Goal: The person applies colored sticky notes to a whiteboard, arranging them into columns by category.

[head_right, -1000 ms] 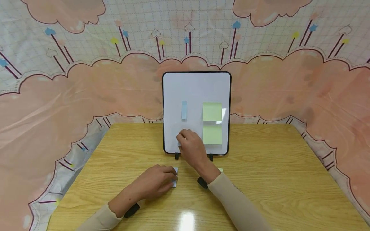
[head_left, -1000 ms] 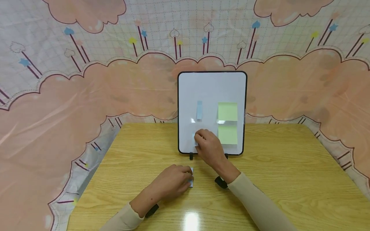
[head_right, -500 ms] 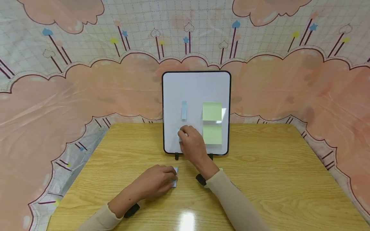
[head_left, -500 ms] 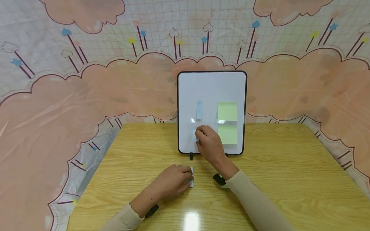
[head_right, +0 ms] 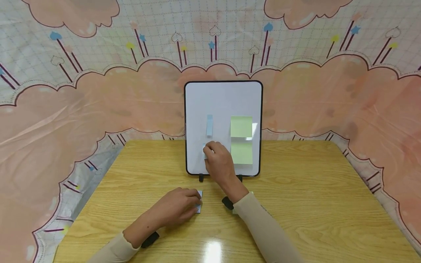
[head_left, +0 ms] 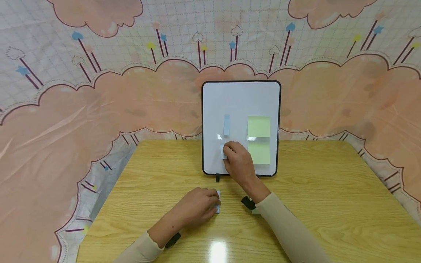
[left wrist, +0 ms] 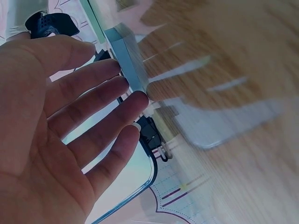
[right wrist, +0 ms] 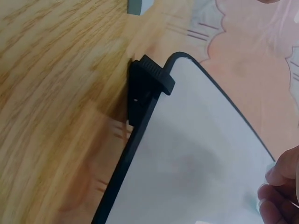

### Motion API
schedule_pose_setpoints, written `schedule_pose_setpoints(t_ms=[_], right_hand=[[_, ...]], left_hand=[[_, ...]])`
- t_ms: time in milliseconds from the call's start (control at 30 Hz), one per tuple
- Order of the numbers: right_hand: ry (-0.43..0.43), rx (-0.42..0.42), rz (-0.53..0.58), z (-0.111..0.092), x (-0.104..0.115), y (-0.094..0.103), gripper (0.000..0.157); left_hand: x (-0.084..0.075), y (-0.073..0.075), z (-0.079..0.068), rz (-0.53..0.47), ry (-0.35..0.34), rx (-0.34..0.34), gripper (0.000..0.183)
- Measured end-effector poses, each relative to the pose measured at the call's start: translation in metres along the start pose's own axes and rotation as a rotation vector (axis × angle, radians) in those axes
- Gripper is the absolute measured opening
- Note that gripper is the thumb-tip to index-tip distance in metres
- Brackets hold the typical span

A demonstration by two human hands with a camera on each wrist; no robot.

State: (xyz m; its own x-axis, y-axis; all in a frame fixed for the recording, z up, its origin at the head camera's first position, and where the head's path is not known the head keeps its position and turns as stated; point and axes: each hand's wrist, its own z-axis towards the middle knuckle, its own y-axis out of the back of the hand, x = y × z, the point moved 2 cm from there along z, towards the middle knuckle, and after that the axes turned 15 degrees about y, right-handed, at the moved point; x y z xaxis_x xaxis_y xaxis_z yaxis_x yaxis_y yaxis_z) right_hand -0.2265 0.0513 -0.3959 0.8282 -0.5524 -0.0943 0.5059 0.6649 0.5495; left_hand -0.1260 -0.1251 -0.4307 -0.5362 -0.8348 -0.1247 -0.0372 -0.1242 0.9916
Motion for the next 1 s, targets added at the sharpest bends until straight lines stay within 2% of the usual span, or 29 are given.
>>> schedule_pose_setpoints(t_ms=[267, 567, 1000], right_hand=[[-0.011, -0.023, 0.01, 0.0019, 0.001, 0.0024, 0.023], [-0.072, 0.006, 0.01, -0.0002, 0.001, 0.0023, 0.027], [-0.118, 0.038, -0.017, -0.0028, -0.0056, -0.0045, 0.026]], left_hand=[[-0.0029, 0.0011, -0.002, -0.008, 0.006, -0.002, 0.016], [-0.0064, 0.0014, -0.0031, -0.01, -0.004, -0.013, 0.015], [-0.0066, 0.0027, -0.0022, -0.015, -0.004, -0.008, 0.014]])
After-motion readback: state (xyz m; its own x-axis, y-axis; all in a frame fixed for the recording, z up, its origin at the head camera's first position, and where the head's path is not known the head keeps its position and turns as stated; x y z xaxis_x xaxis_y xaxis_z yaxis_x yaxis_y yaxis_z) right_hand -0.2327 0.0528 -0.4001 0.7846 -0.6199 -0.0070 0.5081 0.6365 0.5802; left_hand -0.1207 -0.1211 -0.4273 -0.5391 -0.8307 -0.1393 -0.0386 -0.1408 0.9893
